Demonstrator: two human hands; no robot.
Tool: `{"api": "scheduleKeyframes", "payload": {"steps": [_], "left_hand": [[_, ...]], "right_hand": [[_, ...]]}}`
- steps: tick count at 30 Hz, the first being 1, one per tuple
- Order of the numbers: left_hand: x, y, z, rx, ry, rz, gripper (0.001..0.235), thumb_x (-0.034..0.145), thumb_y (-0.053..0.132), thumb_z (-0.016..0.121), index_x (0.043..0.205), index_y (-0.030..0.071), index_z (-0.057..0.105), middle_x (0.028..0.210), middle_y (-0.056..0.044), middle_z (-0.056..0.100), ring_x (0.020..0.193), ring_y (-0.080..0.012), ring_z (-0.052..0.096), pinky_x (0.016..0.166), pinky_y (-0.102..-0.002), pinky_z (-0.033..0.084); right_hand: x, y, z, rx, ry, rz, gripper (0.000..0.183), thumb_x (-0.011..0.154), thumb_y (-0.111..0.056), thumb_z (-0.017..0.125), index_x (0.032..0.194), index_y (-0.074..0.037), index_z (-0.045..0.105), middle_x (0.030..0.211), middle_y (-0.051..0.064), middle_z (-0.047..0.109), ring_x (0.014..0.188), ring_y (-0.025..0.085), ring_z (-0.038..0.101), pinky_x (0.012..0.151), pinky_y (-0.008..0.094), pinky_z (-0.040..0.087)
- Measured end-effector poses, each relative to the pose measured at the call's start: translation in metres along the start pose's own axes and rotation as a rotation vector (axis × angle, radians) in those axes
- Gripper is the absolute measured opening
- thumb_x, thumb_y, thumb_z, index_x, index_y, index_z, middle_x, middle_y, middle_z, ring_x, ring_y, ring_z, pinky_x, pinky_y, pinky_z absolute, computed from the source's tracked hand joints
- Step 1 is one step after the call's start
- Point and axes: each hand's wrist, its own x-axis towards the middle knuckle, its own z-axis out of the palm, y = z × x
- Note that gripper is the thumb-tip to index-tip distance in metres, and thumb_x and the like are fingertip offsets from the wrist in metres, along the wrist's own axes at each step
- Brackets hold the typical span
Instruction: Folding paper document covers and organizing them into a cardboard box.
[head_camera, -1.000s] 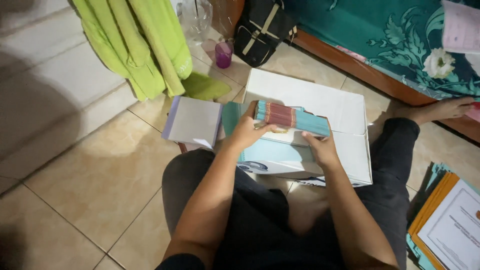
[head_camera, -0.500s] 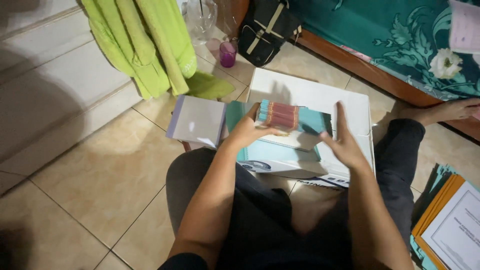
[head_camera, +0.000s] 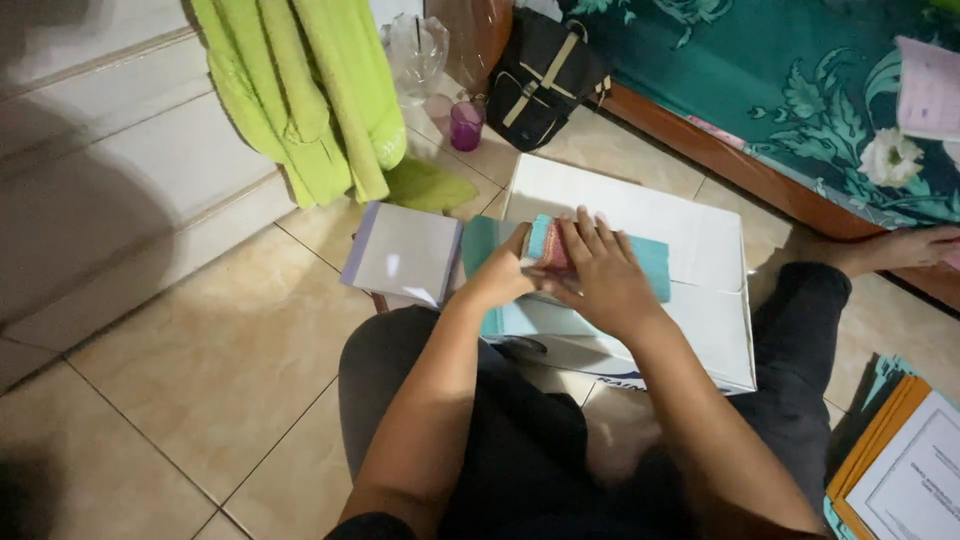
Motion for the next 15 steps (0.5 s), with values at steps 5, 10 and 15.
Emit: {"api": "scheduleKeyframes", "payload": {"steps": [5, 10, 15], "left_hand": [[-0.006, 0.014, -0.004, -0.014, -0.041, -0.094, 0.092, 0.081, 0.032, 0.085, 0.151, 0.008, 0.03, 0.148, -0.032, 0.048, 0.132, -0.0429, 0.055, 0.105, -0.047, 0.055], [-0.011, 0.029, -0.009, 0.072, -0.05, -0.097, 0.108, 0.076, 0.05, 0.084, 0.156, 0.003, 0.028, 0.151, -0.034, 0.044, 0.139, -0.0461, 0.046, 0.115, -0.053, 0.045], [-0.011, 0.035, -0.012, 0.084, -0.145, -0.212, 0.113, 0.084, 0.05, 0.075, 0.163, 0.003, 0.011, 0.165, -0.029, 0.024, 0.151, -0.0394, 0.03, 0.123, -0.048, 0.033]], "right_hand": [[-0.01, 0.033, -0.005, 0.176, -0.069, 0.056, 0.108, 0.083, -0.065, 0.064, 0.165, -0.016, 0.013, 0.171, 0.016, 0.01, 0.157, 0.038, 0.008, 0.124, 0.058, 0.013], [-0.033, 0.099, 0.017, 0.457, 0.056, 0.227, 0.135, 0.065, -0.052, 0.085, 0.165, -0.004, 0.008, 0.168, 0.028, 0.011, 0.155, 0.043, 0.007, 0.123, 0.06, 0.012], [-0.034, 0.103, 0.093, 1.394, 0.438, 0.039, 0.061, 0.082, -0.002, 0.078, 0.129, -0.007, 0.038, 0.132, 0.014, 0.051, 0.129, 0.03, 0.049, 0.104, 0.047, 0.045]]}}
